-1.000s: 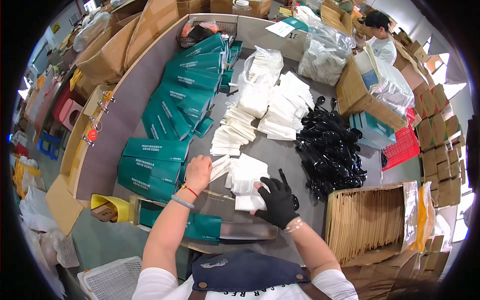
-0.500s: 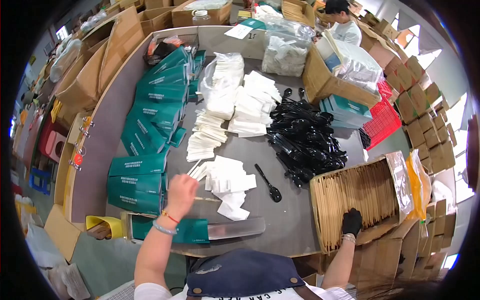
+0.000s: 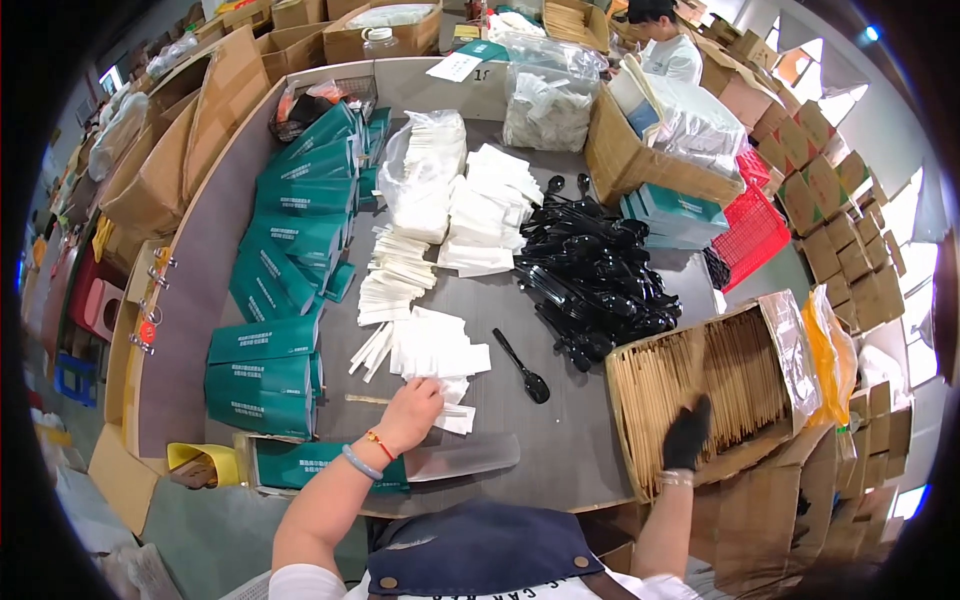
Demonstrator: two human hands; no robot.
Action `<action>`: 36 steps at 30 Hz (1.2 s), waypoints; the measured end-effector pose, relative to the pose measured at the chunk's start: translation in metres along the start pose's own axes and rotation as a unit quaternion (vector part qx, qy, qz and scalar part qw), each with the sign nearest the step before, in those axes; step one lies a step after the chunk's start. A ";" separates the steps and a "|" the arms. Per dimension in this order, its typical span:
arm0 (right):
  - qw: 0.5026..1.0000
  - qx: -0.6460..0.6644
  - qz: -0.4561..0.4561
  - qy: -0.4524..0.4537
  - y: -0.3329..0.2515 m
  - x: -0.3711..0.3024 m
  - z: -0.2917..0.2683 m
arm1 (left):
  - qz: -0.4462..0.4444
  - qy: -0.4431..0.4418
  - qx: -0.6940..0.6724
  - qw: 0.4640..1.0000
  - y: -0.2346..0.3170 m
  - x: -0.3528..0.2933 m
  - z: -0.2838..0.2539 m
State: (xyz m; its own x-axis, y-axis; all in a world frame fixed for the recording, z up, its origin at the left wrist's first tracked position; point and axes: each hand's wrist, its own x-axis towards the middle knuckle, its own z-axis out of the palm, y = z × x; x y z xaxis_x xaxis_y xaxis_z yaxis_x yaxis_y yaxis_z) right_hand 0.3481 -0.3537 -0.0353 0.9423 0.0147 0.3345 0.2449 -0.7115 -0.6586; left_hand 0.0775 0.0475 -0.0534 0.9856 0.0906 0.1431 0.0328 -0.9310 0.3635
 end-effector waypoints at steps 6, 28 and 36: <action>0.911 -0.076 -0.348 -0.209 -0.174 0.053 0.108 | -0.039 -0.005 -0.022 0.999 0.007 -0.005 -0.008; 0.878 -0.020 -0.408 -0.251 -0.188 0.002 0.084 | -0.178 0.005 -0.241 0.954 0.041 -0.026 -0.046; 0.881 -0.076 -0.245 -0.397 -0.132 -0.052 0.033 | -0.086 0.033 -0.060 0.994 0.070 -0.061 -0.034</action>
State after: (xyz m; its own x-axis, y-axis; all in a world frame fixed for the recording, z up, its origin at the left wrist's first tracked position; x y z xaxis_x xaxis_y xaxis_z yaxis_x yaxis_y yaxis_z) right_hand 0.2745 -0.2375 0.0121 0.6084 0.7911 -0.0635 0.6909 -0.5674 -0.4480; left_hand 0.0136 -0.0115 -0.0052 0.9540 0.2711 0.1280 0.1756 -0.8513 0.4943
